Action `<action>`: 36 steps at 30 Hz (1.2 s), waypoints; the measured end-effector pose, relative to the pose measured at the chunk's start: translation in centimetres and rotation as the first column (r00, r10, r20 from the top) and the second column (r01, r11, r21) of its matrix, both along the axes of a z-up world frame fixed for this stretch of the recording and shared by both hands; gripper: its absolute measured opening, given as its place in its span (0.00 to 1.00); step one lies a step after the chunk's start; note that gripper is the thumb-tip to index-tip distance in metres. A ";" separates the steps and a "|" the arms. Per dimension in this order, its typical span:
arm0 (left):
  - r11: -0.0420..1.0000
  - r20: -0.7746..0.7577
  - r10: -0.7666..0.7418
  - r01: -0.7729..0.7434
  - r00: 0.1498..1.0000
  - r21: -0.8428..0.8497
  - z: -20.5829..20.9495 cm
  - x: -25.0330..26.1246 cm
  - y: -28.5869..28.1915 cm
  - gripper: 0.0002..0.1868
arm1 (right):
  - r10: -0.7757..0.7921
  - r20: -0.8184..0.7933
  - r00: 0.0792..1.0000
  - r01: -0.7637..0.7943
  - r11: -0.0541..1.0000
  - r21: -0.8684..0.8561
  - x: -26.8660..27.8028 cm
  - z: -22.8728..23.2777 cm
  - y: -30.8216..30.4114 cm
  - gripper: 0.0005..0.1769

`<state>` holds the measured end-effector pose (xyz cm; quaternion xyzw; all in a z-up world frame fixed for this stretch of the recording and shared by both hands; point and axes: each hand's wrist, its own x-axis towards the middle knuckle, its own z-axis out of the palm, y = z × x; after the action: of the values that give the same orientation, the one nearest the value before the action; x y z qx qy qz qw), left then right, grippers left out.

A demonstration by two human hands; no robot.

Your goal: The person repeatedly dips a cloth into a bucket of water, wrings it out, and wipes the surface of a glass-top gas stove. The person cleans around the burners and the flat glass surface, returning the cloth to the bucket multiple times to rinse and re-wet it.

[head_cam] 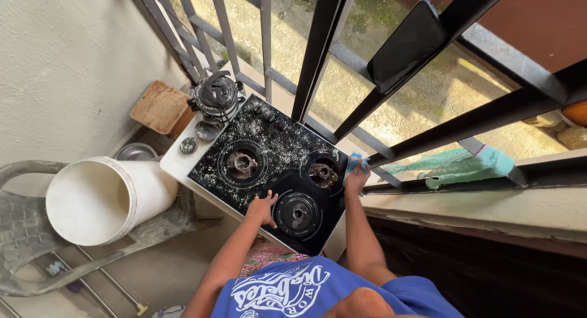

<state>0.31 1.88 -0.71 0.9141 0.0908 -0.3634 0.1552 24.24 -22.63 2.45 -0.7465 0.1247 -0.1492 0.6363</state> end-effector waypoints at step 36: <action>0.998 -0.117 0.020 -0.013 0.993 0.056 -0.2 0.2 -0.6 0.73 | 0.570 -0.424 0.704 -0.694 0.678 -0.241 4.8 0.7 3.4 0.26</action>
<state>0.48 1.33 -0.93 0.8942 0.1174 -0.4128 0.1273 29.03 -19.22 3.20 -0.8652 -0.0771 0.1825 0.4606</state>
